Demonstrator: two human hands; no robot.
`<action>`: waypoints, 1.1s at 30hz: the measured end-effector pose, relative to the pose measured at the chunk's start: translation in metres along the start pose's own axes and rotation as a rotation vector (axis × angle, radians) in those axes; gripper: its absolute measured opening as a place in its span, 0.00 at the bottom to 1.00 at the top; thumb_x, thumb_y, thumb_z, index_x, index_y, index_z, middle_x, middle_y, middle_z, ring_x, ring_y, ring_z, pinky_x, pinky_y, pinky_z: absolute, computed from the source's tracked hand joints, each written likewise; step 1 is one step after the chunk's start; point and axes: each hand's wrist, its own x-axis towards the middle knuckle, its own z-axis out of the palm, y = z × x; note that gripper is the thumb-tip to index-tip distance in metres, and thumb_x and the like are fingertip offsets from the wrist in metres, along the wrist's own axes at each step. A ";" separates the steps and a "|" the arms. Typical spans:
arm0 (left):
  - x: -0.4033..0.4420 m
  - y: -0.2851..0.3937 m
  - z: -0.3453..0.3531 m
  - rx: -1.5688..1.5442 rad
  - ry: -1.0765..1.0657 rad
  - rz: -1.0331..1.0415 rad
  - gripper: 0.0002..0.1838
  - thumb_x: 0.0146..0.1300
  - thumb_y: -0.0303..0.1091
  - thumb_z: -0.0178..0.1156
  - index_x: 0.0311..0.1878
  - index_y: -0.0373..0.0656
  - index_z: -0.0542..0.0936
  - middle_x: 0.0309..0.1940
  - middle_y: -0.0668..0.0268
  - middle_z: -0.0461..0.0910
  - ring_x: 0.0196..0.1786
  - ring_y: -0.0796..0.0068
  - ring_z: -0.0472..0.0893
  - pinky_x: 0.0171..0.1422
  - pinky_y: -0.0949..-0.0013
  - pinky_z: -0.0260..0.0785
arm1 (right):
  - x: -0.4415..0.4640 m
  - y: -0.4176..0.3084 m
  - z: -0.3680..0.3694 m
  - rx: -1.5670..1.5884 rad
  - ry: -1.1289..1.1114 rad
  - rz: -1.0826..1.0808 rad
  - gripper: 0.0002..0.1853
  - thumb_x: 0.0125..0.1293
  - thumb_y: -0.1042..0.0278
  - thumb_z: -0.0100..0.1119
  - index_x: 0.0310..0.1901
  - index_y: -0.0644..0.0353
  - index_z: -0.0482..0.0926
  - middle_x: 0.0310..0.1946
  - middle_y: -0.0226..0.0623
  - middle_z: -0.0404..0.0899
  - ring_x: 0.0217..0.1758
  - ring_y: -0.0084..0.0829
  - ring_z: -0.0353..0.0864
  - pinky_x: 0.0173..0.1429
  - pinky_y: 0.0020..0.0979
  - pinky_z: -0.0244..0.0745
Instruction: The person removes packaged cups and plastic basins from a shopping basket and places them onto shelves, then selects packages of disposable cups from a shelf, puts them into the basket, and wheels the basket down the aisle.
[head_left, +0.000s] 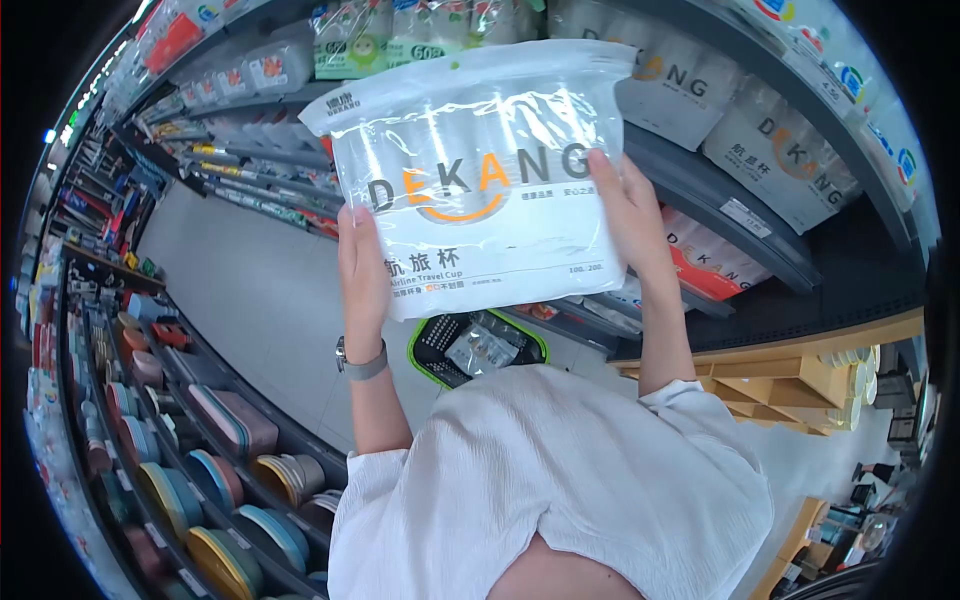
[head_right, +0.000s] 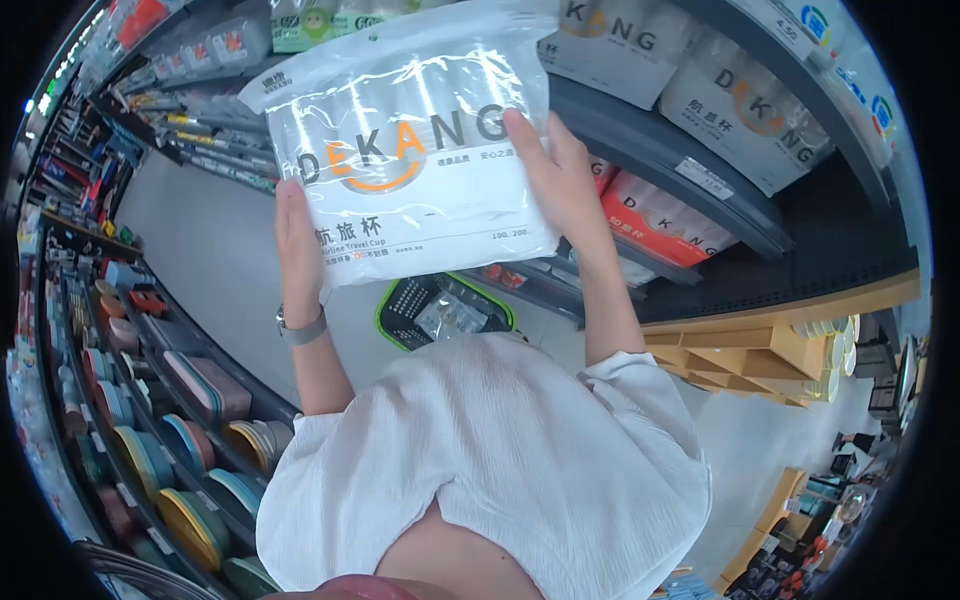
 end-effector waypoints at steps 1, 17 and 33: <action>-0.007 -0.011 -0.013 0.004 0.022 -0.020 0.23 0.85 0.46 0.42 0.65 0.36 0.70 0.53 0.62 0.78 0.55 0.78 0.75 0.63 0.70 0.68 | 0.000 0.007 0.014 0.038 -0.053 0.040 0.29 0.77 0.45 0.58 0.59 0.69 0.80 0.48 0.42 0.86 0.50 0.24 0.82 0.58 0.29 0.75; -0.130 -0.050 -0.115 -0.260 0.270 -0.413 0.30 0.76 0.33 0.58 0.76 0.38 0.62 0.56 0.57 0.81 0.51 0.75 0.86 0.50 0.70 0.82 | -0.024 0.073 0.135 0.264 -0.513 0.491 0.30 0.79 0.43 0.55 0.55 0.71 0.82 0.46 0.38 0.86 0.46 0.22 0.84 0.52 0.25 0.77; -0.119 -0.031 -0.101 -0.080 0.395 -0.305 0.40 0.62 0.28 0.70 0.75 0.35 0.62 0.58 0.53 0.79 0.56 0.66 0.84 0.57 0.63 0.81 | -0.041 0.126 0.163 -0.268 -0.427 0.056 0.32 0.76 0.46 0.60 0.64 0.72 0.74 0.55 0.51 0.82 0.58 0.33 0.84 0.63 0.30 0.77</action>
